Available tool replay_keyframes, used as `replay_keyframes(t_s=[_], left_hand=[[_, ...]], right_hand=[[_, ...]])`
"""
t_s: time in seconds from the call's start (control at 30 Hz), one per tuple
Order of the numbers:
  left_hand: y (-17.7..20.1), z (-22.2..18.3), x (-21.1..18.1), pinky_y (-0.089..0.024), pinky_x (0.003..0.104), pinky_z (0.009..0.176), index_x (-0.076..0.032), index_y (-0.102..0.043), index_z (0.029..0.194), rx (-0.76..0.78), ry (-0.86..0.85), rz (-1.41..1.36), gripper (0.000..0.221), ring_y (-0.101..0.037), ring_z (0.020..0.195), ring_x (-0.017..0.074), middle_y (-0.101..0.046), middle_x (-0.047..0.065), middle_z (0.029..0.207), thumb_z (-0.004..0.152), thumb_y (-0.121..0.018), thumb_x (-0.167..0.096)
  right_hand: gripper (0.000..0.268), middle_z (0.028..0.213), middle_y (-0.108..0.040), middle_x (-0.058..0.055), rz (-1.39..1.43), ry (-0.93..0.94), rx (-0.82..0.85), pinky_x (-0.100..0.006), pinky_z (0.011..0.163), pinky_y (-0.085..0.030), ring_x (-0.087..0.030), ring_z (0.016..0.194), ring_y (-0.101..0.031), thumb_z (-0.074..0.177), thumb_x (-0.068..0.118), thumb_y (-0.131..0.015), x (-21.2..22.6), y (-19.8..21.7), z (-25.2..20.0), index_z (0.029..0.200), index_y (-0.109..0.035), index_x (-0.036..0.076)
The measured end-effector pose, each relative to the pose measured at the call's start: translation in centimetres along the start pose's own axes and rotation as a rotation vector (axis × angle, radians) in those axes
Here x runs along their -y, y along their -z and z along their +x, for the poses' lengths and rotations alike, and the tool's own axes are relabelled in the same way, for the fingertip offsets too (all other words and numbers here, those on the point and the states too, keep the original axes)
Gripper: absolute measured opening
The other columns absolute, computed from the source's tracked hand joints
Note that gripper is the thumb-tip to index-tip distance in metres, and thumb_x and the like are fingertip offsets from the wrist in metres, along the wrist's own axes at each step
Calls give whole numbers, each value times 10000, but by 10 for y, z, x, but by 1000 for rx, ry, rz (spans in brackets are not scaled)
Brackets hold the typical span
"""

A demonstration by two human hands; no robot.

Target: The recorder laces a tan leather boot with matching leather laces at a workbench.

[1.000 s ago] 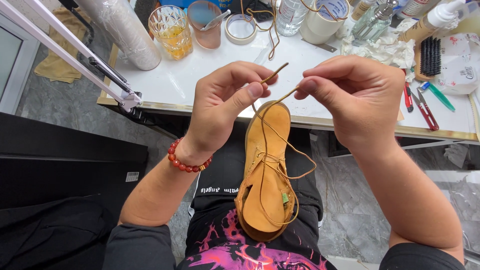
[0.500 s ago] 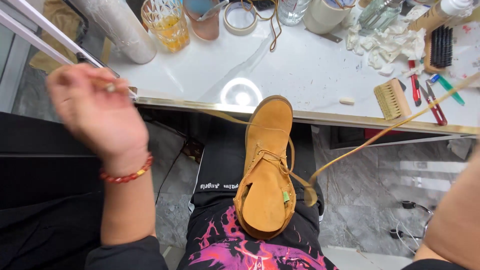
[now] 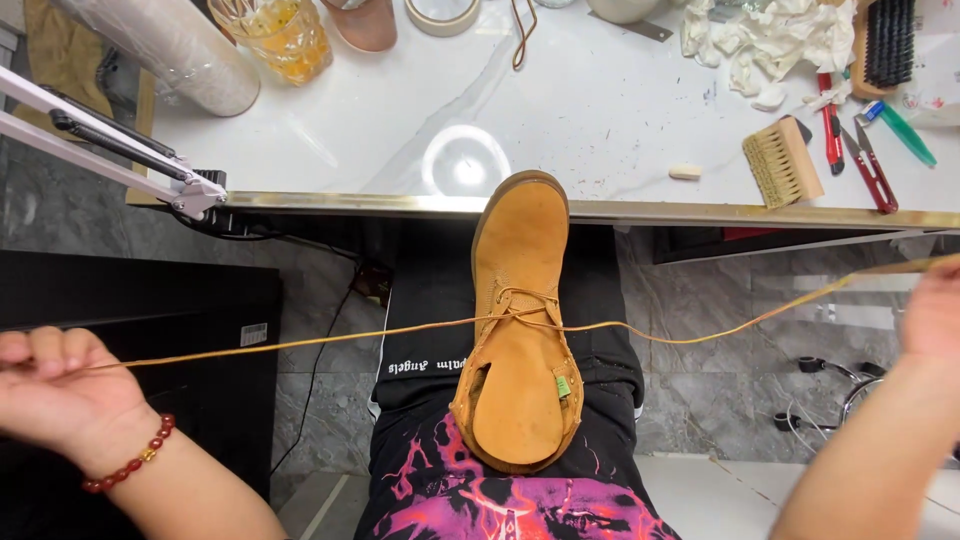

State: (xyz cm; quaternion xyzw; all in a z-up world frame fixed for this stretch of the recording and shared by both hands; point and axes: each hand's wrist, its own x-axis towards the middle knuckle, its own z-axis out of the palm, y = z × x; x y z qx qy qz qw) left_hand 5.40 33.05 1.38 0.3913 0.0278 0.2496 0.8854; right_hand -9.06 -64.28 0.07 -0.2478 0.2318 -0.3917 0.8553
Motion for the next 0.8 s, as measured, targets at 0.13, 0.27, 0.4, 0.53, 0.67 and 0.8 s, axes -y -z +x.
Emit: replay_keyframes(t_s=[0.13,0.27,0.4,0.53,0.67,0.8], left_hand=[[-14,-18,13,-359,220,571,-80,-592,1096,-202,172,-29,126,-434,605,97,-560,6,840,1172,-598,-181],[20,-22,35,-390,230,637,-74,-583,1078,-335,354,-85,129,-480,673,113,-546,-2,860,1166,-586,-168],[-44,-37,49,-457,258,772,-67,-606,1142,-390,377,9,103,-507,756,127,-578,10,884,1137,-583,-168],[-89,-47,83,-520,282,671,-73,-602,1241,-185,331,695,295,-608,694,130,-673,19,850,947,-583,-98],[-132,-78,120,-534,319,656,-13,-555,1356,285,166,1533,468,-681,692,183,-703,92,845,901,-663,-38],[-196,-124,126,-515,290,627,-36,-677,1287,585,260,1327,379,-633,671,155,-686,59,782,919,-592,4]], right_hand=[[161,1145,-680,-94,51,2,-218,-345,909,-547,-224,1027,-692,1105,74,-569,23,102,-35,1256,-601,29],[361,1153,-724,-118,76,41,-446,-390,907,-597,-244,993,-731,1000,3,-582,31,209,-50,1351,-541,80],[433,1211,-672,-93,-412,24,-392,-362,953,-578,-225,1066,-701,1012,11,-577,-24,107,-117,1430,-478,63],[487,1357,-673,-119,-1059,36,195,-393,1039,-545,-233,1219,-664,940,45,-680,-102,-47,-200,1418,-595,18],[654,1372,-629,-216,-1443,70,1095,-382,1022,-455,-304,1273,-572,768,123,-802,-159,-136,-259,1369,-595,-28],[334,957,-801,-98,-1635,-334,817,-308,744,-575,-165,843,-771,888,173,-714,-180,-133,-263,1204,-692,68]])
